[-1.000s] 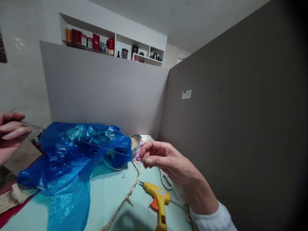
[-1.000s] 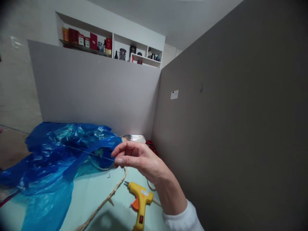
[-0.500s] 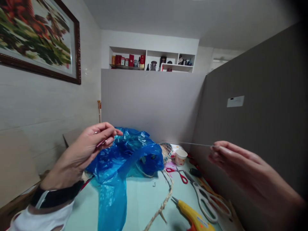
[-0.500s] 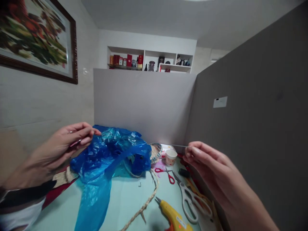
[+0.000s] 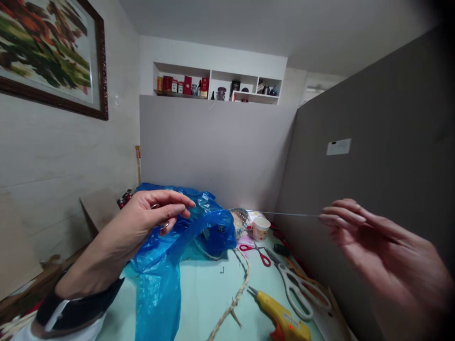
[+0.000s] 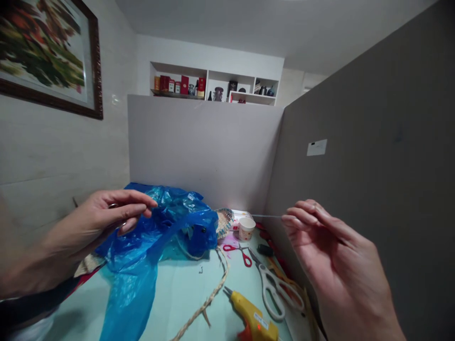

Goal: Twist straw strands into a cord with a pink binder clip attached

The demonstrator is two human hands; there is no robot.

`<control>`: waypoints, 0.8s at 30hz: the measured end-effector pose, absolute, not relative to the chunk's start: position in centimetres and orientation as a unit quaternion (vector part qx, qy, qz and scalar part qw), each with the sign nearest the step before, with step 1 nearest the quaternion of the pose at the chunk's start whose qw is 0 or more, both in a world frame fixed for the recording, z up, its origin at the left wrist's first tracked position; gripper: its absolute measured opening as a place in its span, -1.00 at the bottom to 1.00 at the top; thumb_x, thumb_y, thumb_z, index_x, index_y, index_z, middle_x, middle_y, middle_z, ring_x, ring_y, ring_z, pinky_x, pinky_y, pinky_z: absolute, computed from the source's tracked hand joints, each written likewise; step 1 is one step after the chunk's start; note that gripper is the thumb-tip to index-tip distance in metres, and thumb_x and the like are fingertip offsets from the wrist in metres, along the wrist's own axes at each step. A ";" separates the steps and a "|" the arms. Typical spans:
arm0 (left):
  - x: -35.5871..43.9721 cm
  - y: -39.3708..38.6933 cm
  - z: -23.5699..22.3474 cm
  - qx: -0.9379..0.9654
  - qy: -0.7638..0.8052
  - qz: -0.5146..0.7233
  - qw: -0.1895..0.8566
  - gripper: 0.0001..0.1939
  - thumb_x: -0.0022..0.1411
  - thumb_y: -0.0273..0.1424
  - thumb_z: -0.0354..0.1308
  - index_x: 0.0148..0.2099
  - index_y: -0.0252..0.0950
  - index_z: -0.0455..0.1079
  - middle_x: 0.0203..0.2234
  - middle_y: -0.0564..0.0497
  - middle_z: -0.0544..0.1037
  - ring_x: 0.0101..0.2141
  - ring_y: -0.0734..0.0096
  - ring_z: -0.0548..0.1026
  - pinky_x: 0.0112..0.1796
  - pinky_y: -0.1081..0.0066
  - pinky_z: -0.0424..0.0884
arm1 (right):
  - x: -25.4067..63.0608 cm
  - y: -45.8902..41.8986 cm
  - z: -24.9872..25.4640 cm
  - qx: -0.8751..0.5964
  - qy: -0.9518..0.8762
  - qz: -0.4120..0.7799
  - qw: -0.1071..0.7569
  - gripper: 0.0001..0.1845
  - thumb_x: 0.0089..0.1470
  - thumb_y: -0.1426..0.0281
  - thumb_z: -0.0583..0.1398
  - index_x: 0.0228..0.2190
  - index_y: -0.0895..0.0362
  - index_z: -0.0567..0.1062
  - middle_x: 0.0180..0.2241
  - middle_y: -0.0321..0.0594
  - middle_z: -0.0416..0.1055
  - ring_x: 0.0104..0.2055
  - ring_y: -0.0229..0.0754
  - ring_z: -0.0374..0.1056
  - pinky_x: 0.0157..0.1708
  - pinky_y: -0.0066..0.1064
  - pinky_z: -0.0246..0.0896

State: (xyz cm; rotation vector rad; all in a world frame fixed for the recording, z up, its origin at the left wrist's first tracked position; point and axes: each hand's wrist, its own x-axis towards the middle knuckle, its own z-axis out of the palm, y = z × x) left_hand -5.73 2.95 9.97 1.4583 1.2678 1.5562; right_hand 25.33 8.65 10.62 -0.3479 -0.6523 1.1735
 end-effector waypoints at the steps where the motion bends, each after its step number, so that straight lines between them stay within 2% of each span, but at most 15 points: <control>1: -5.7 2.9 9.9 0.559 0.484 0.588 0.326 -0.88 0.05 -0.36 0.32 -0.32 -0.29 0.57 -0.55 0.06 0.55 -0.68 0.71 0.24 -0.66 0.67 0.11 | 25.4 8.6 10.6 -0.150 -0.288 0.550 0.770 -0.77 -0.10 0.74 -0.04 -0.48 0.30 0.36 -0.47 -0.21 0.18 -0.58 -0.40 0.24 -0.59 -0.57 0.43; 5: -5.6 2.4 10.0 0.565 0.477 0.584 0.334 -0.85 0.07 -0.34 0.33 -0.28 -0.27 0.56 -0.55 0.05 0.56 -0.65 0.68 0.26 -0.64 0.67 0.12 | 25.5 8.5 10.7 -0.118 -0.233 0.573 0.777 -0.78 -0.10 0.74 -0.03 -0.50 0.28 0.32 -0.46 -0.23 0.14 -0.55 -0.42 0.19 -0.60 -0.61 0.37; 11: -4.9 2.1 10.3 0.543 0.480 0.601 0.337 -0.86 0.05 -0.38 0.31 -0.37 -0.30 0.43 -0.59 0.07 0.52 -0.69 0.69 0.20 -0.67 0.67 0.09 | 25.1 8.8 10.3 -0.205 -0.250 0.560 0.763 -0.82 -0.09 0.70 0.01 -0.47 0.32 0.38 -0.43 -0.20 0.11 -0.57 -0.41 0.04 -0.78 -0.65 0.06; 16: -5.3 3.0 10.0 0.597 0.449 0.556 0.364 -0.78 0.08 -0.31 0.30 -0.35 -0.25 0.30 -0.62 0.12 0.50 -0.73 0.70 0.18 -0.72 0.70 0.05 | 24.7 8.9 10.2 -0.152 -0.270 0.544 0.780 -0.82 -0.13 0.72 0.02 -0.51 0.30 0.36 -0.45 -0.26 0.06 -0.55 -0.42 0.00 -0.74 -0.68 0.07; 20: -5.8 3.3 9.7 0.593 0.438 0.582 0.344 -0.83 0.11 -0.34 0.28 -0.27 -0.27 0.38 -0.57 0.11 0.52 -0.72 0.74 0.18 -0.70 0.72 0.07 | 25.0 8.8 10.4 -0.172 -0.246 0.516 0.802 -0.80 -0.12 0.72 0.00 -0.54 0.30 0.36 -0.41 -0.18 0.11 -0.53 -0.41 0.01 -0.73 -0.69 0.11; 24: -5.4 2.8 10.1 0.549 0.436 0.618 0.357 -0.82 0.09 -0.37 0.30 -0.28 -0.27 0.37 -0.58 0.11 0.51 -0.73 0.76 0.16 -0.70 0.73 0.04 | 25.1 8.9 10.1 -0.160 -0.307 0.491 0.799 -0.85 -0.12 0.72 0.08 -0.53 0.31 0.38 -0.43 -0.23 0.11 -0.52 -0.44 0.03 -0.67 -0.73 0.18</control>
